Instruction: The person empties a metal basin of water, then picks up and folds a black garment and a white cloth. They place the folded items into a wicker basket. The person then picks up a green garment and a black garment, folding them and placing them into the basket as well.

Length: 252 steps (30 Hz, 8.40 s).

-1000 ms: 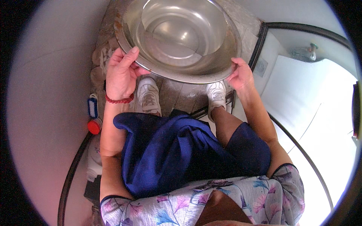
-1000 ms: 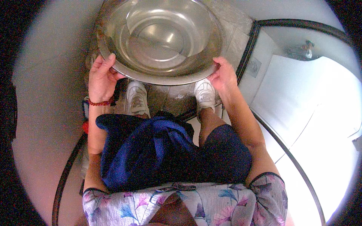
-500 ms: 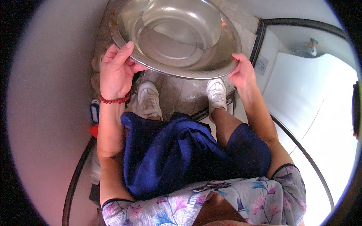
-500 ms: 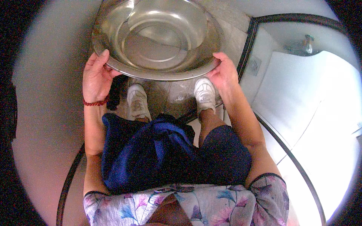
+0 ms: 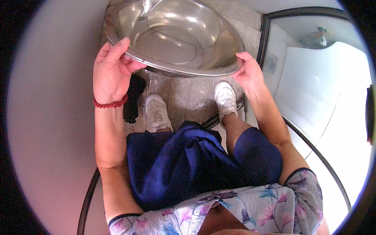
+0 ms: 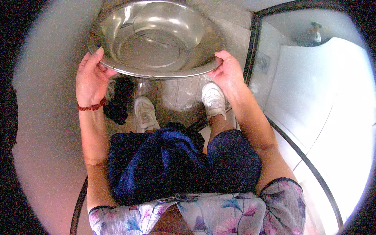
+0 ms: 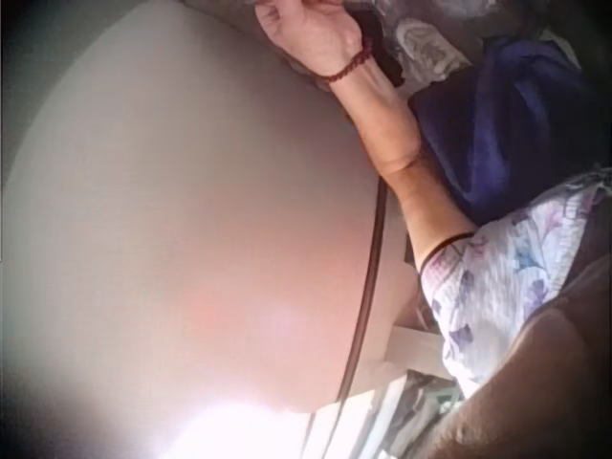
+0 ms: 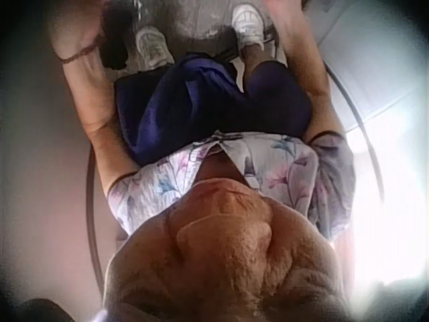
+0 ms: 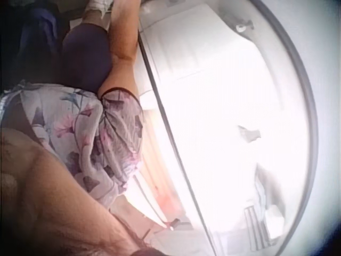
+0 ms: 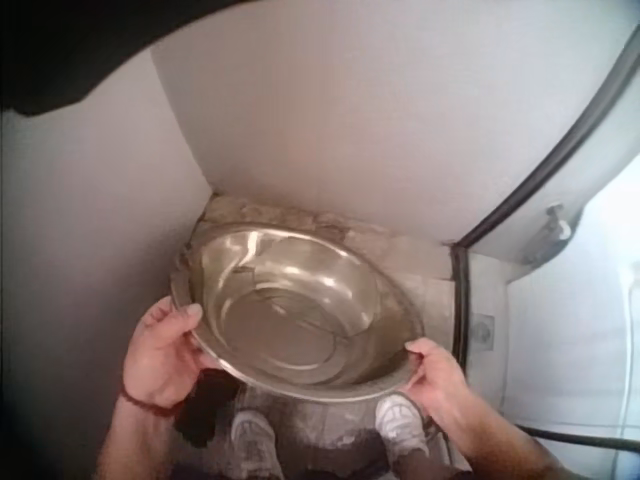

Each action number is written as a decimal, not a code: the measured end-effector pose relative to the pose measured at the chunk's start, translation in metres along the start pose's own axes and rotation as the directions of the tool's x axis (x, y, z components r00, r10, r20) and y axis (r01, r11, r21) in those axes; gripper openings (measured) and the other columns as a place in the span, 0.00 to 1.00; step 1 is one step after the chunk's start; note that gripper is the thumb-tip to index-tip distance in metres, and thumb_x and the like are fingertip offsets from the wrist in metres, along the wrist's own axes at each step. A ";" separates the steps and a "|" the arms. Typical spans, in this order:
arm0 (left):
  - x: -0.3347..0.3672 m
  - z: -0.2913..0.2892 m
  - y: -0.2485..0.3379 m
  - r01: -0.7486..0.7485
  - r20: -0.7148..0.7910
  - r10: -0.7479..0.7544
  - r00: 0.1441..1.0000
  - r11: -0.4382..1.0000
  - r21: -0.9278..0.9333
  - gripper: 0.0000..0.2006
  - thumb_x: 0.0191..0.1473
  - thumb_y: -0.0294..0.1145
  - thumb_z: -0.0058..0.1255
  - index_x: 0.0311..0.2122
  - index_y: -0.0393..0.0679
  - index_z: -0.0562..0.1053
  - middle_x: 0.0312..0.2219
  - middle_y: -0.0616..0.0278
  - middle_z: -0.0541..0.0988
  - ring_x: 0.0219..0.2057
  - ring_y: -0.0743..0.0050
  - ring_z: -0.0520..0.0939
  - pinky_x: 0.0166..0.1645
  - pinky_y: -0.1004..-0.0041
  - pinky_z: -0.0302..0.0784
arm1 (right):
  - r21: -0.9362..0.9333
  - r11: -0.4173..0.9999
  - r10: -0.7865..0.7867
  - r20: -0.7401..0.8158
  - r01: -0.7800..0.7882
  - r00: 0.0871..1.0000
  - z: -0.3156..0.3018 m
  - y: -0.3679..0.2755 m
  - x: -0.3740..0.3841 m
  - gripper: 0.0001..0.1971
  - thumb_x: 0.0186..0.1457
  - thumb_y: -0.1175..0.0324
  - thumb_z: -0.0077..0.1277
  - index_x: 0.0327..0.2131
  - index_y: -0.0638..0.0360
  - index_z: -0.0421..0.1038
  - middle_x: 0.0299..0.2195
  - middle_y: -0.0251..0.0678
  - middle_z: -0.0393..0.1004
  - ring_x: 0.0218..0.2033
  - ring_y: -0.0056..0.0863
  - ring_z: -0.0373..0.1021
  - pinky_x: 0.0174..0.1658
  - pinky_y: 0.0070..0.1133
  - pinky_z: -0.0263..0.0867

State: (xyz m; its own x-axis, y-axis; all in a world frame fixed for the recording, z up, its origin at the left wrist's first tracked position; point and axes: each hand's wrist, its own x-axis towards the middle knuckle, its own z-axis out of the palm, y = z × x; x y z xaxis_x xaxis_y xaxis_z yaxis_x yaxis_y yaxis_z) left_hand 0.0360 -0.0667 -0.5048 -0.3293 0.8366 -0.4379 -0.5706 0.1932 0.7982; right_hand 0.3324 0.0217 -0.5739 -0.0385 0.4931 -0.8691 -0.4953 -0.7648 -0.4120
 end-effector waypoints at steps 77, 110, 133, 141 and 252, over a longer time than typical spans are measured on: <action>0.044 0.095 0.103 -0.191 0.224 0.047 0.973 0.707 0.681 0.10 0.50 0.33 0.51 0.22 0.44 0.66 0.16 0.70 0.68 0.17 0.83 0.72 0.20 0.82 0.71 | -0.051 0.747 0.647 0.284 -0.663 0.708 0.030 0.069 0.023 0.09 0.55 0.67 0.42 0.23 0.56 0.56 0.12 0.27 0.54 0.11 0.19 0.53 0.13 0.17 0.53; -0.038 0.051 0.039 -0.192 0.096 0.167 0.981 0.815 0.546 0.06 0.54 0.30 0.46 0.33 0.39 0.68 0.28 0.61 0.76 0.26 0.77 0.78 0.29 0.76 0.78 | -0.077 0.945 0.323 0.077 -0.317 0.943 -0.016 0.064 0.027 0.10 0.51 0.72 0.45 0.36 0.65 0.62 0.31 0.43 0.69 0.23 0.40 0.68 0.35 0.41 0.70; -0.048 -0.060 -0.141 0.242 -0.214 -0.204 0.955 0.955 0.169 0.10 0.57 0.27 0.39 0.43 0.38 0.65 0.38 0.58 0.74 0.35 0.66 0.78 0.36 0.69 0.80 | -0.385 0.851 -0.350 0.090 0.357 0.932 -0.063 0.047 0.054 0.09 0.49 0.78 0.46 0.36 0.64 0.66 0.31 0.37 0.72 0.30 0.29 0.68 0.34 0.27 0.66; -0.051 -0.076 -0.172 0.393 -0.164 -0.372 0.914 0.911 0.127 0.08 0.56 0.27 0.41 0.39 0.34 0.65 0.31 0.53 0.74 0.28 0.65 0.79 0.32 0.71 0.81 | -0.539 0.791 -0.371 -0.044 0.291 0.927 -0.072 0.039 0.067 0.10 0.49 0.74 0.48 0.35 0.67 0.65 0.30 0.38 0.71 0.29 0.29 0.67 0.32 0.26 0.65; -0.293 0.026 0.186 -0.792 -0.064 0.874 0.482 0.466 0.395 0.07 0.53 0.29 0.45 0.33 0.37 0.71 0.17 0.73 0.69 0.17 0.88 0.66 0.20 0.84 0.61 | 0.088 0.891 -0.305 0.844 0.446 0.442 0.137 -0.038 -0.338 0.08 0.54 0.69 0.42 0.34 0.60 0.70 0.33 0.36 0.73 0.36 0.31 0.69 0.42 0.28 0.66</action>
State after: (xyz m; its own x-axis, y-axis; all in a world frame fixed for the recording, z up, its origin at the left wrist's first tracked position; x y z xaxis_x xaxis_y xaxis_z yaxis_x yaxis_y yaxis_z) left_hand 0.0456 -0.2629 -0.2176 -0.7058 0.5394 0.4593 0.2917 -0.3696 0.8822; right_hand 0.2451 -0.0588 -0.2265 -0.5984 0.8007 -0.0276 -0.5346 -0.4246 -0.7307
